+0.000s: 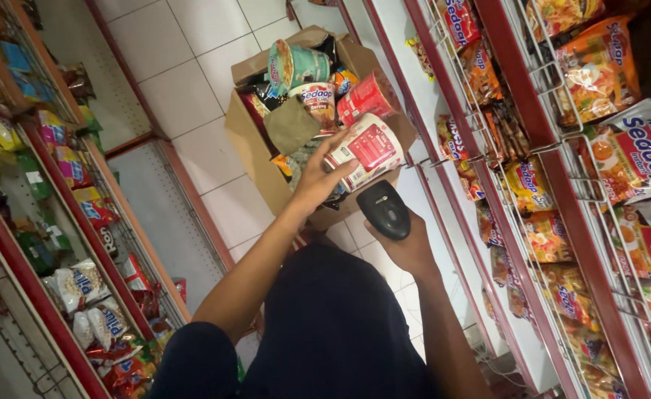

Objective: The person takes instant noodle cups and snack packets from a cardboard box, wipes them with a cloth, scans them with a handheld barcode scanner, and places them on the store shelves.

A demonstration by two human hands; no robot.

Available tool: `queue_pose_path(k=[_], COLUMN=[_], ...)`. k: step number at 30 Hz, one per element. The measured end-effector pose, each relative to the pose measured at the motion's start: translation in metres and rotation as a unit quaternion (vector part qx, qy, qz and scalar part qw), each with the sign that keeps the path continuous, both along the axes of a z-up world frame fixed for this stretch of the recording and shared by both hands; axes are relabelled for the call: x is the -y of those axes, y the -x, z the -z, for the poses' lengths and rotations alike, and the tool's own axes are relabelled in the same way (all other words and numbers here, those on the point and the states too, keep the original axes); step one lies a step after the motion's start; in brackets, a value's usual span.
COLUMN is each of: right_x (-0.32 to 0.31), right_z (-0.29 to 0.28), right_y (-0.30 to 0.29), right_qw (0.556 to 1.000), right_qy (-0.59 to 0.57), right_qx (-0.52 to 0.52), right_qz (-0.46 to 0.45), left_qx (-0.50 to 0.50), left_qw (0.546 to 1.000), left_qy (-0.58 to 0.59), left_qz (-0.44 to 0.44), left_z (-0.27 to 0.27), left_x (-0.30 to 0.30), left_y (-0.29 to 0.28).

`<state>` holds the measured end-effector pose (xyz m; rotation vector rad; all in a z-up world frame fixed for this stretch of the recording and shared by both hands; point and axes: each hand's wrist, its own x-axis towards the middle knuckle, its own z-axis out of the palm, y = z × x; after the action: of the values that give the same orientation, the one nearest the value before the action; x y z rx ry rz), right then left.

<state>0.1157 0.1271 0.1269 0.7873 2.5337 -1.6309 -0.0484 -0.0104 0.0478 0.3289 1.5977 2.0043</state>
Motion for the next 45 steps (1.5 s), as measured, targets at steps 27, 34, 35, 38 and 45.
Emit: queue_pose_path(k=[27, 34, 35, 38, 45], right_x=[-0.006, -0.012, -0.011, -0.002, 0.025], right_z=[0.187, 0.131, 0.127, 0.130, 0.152], right_y=[0.083, 0.086, 0.088, 0.097, 0.125], right_qw=[0.996, 0.963, 0.959, 0.967, 0.914], right_qy=[-0.034, -0.177, -0.200, -0.220, -0.274], right_qx=[0.078, 0.199, 0.196, 0.045, -0.047], right_qz=[0.019, -0.045, -0.052, -0.124, -0.295], left_qx=[0.192, 0.175, 0.186, 0.211, 0.213], left_qw=[0.920, 0.896, 0.893, 0.886, 0.886], left_qy=[-0.098, -0.144, -0.134, -0.114, -0.082], left_qz=[-0.328, -0.382, -0.387, -0.396, -0.403], left_z=[0.053, 0.074, 0.075, 0.073, 0.068], left_x=[0.082, 0.092, 0.094, 0.102, 0.112], left_y=[-0.021, -0.016, -0.016, -0.016, -0.020])
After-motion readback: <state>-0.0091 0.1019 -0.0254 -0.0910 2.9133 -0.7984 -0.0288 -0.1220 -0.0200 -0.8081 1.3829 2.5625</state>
